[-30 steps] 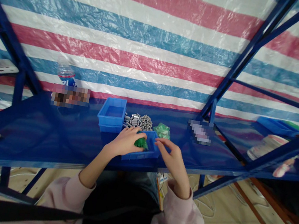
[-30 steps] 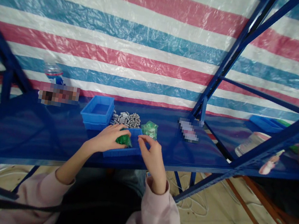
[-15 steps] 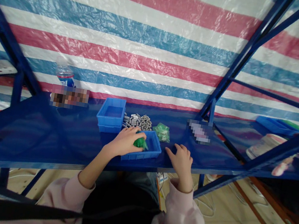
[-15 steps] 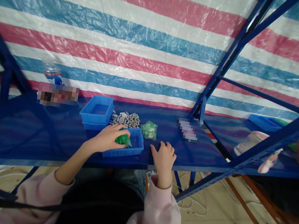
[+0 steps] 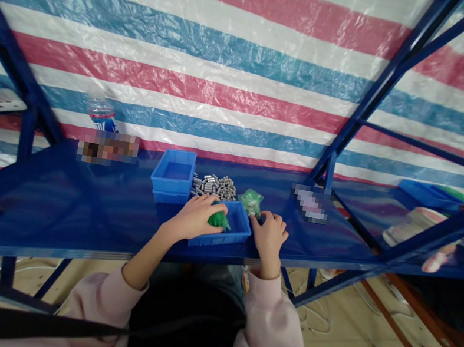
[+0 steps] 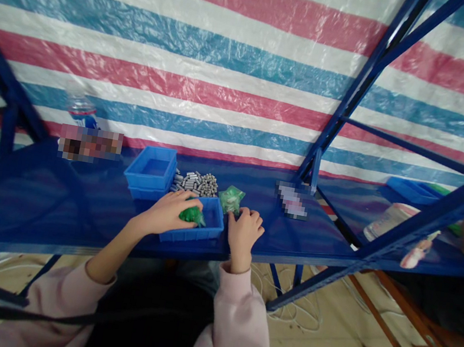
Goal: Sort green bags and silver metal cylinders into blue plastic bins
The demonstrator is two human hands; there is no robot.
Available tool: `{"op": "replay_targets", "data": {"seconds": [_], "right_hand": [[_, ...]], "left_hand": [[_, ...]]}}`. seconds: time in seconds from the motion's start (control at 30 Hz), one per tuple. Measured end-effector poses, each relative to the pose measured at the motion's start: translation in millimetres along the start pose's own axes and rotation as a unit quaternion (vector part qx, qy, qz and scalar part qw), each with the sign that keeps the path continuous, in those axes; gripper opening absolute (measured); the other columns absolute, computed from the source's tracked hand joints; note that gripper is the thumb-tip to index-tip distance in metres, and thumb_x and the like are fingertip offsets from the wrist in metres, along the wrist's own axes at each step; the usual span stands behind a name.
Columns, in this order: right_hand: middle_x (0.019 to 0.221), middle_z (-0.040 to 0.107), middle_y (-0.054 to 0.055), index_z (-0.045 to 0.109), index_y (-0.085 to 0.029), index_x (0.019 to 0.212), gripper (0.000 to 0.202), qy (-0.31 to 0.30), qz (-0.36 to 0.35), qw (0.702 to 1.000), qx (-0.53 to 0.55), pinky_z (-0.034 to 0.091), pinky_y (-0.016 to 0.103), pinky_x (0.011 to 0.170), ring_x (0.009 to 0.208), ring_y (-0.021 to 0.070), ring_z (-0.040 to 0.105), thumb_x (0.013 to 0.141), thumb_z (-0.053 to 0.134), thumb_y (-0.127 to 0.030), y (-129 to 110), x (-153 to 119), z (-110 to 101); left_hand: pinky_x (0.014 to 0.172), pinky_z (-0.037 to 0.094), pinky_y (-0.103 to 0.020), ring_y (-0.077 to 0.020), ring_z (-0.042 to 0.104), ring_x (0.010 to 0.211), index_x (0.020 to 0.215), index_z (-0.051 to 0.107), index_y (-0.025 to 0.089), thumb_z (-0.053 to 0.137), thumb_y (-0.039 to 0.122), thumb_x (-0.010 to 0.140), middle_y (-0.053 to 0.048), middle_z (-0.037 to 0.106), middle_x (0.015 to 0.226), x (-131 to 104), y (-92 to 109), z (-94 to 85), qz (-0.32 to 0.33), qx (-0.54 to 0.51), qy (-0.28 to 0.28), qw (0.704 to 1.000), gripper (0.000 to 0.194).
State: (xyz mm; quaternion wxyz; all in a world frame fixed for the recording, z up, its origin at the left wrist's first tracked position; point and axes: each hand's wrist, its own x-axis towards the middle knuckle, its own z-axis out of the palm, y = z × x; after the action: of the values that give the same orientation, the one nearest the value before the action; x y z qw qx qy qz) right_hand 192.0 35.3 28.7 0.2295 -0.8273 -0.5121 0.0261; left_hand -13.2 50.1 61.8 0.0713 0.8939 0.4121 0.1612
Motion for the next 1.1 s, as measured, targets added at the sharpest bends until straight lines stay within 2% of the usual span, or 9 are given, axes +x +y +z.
{"op": "replay_targets", "data": {"seconds": [0.23, 0.47, 0.67, 0.77, 0.87, 0.97, 1.1], "right_hand": [[0.108, 0.061, 0.014, 0.065, -0.018, 0.102, 0.037, 0.016, 0.011, 1.0, 0.024, 0.036, 0.039, 0.084, 0.106, 0.0313, 0.052, 0.087, 0.053, -0.049, -4.1, 4.1, 3.6], [0.105, 0.063, 0.014, 0.066, -0.016, 0.094, 0.029, -0.005, -0.002, 0.999, 0.053, 0.036, 0.037, 0.081, 0.102, 0.0299, 0.054, 0.085, 0.055, -0.041, -4.6, 6.6, 3.2], [0.088, 0.067, 0.008, 0.063, -0.017, 0.082, 0.025, 0.002, -0.019, 0.991, 0.129, 0.037, 0.034, 0.076, 0.089, 0.025, 0.059, 0.084, 0.051, -0.04, 4.9, 10.9, 6.5], [0.076, 0.066, 0.005, 0.058, -0.019, 0.077, 0.028, 0.02, -0.03, 0.975, 0.218, 0.039, 0.031, 0.07, 0.075, 0.0213, 0.06, 0.082, 0.051, -0.045, 9.8, 15.1, 10.0], [0.069, 0.063, 0.004, 0.051, -0.02, 0.072, 0.035, 0.057, -0.046, 0.946, 0.317, 0.043, 0.03, 0.066, 0.066, 0.0189, 0.059, 0.079, 0.051, -0.055, 12.4, 18.4, 11.0], [0.068, 0.063, 0.003, 0.046, -0.022, 0.072, 0.04, 0.073, -0.052, 0.92, 0.381, 0.046, 0.03, 0.066, 0.065, 0.0192, 0.062, 0.075, 0.054, -0.061, 12.5, 18.9, 8.2], [0.066, 0.063, 0.002, 0.044, -0.022, 0.076, 0.038, 0.075, -0.042, 0.891, 0.445, 0.05, 0.031, 0.064, 0.067, 0.0216, 0.067, 0.074, 0.059, -0.058, 10.7, 15.9, 1.5]], "left_hand": [[0.092, 0.04, -0.039, -0.0265, 0.053, 0.107, 0.105, 0.059, 0.031, 0.066, 0.04, 0.079, -0.002, 0.055, 0.117, -0.3, 0.2, -0.6, -0.003, -0.004, -0.003, 1.0, 0.028], [0.091, 0.04, -0.039, -0.0263, 0.053, 0.107, 0.105, 0.06, 0.03, 0.065, 0.041, 0.079, -0.002, 0.055, 0.117, -0.6, 1.3, -2.0, -0.005, -0.003, -0.004, 1.0, 0.028], [0.091, 0.04, -0.038, -0.0259, 0.053, 0.106, 0.105, 0.06, 0.031, 0.066, 0.039, 0.079, -0.002, 0.055, 0.116, -0.8, 1.7, -2.3, -0.007, -0.005, -0.005, 1.0, 0.028], [0.091, 0.04, -0.038, -0.026, 0.053, 0.106, 0.104, 0.06, 0.031, 0.066, 0.039, 0.079, -0.002, 0.055, 0.117, -0.7, 1.5, -2.0, -0.006, -0.005, -0.005, 1.0, 0.028], [0.092, 0.039, -0.038, -0.0256, 0.052, 0.107, 0.105, 0.06, 0.03, 0.066, 0.039, 0.079, -0.002, 0.055, 0.117, -0.3, 1.7, -2.2, -0.01, -0.005, -0.009, 1.0, 0.028], [0.092, 0.039, -0.038, -0.0255, 0.052, 0.107, 0.105, 0.06, 0.03, 0.066, 0.039, 0.079, -0.002, 0.055, 0.117, -0.2, 2.0, -2.3, -0.01, -0.006, -0.008, 1.0, 0.028], [0.091, 0.04, -0.038, -0.0256, 0.053, 0.106, 0.104, 0.06, 0.03, 0.066, 0.039, 0.079, -0.002, 0.055, 0.116, -0.6, 1.8, -1.8, -0.01, -0.007, -0.008, 1.0, 0.028]]}}
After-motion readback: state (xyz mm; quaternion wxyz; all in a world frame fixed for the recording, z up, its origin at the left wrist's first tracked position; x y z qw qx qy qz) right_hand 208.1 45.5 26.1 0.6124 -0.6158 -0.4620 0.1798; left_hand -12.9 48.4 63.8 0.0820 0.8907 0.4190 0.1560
